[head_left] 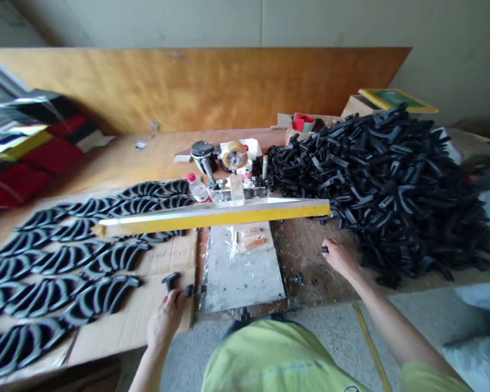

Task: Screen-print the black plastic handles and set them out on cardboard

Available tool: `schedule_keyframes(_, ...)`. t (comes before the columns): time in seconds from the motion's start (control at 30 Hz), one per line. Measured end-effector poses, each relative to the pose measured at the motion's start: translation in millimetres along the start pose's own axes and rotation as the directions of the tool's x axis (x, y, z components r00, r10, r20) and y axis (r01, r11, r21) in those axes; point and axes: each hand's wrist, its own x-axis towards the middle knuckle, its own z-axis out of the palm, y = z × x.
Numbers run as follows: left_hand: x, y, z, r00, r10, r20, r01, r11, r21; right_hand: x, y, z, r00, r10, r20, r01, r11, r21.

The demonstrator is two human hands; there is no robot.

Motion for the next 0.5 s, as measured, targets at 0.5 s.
schedule_keyframes(0.5, 10, 76, -92.9, 0.956, -0.045, -0.29, -0.117, 0.848, -0.518, 60, -204, 30, 0.664, -0.705, -0.247, 0.747, 0.633, 0.202)
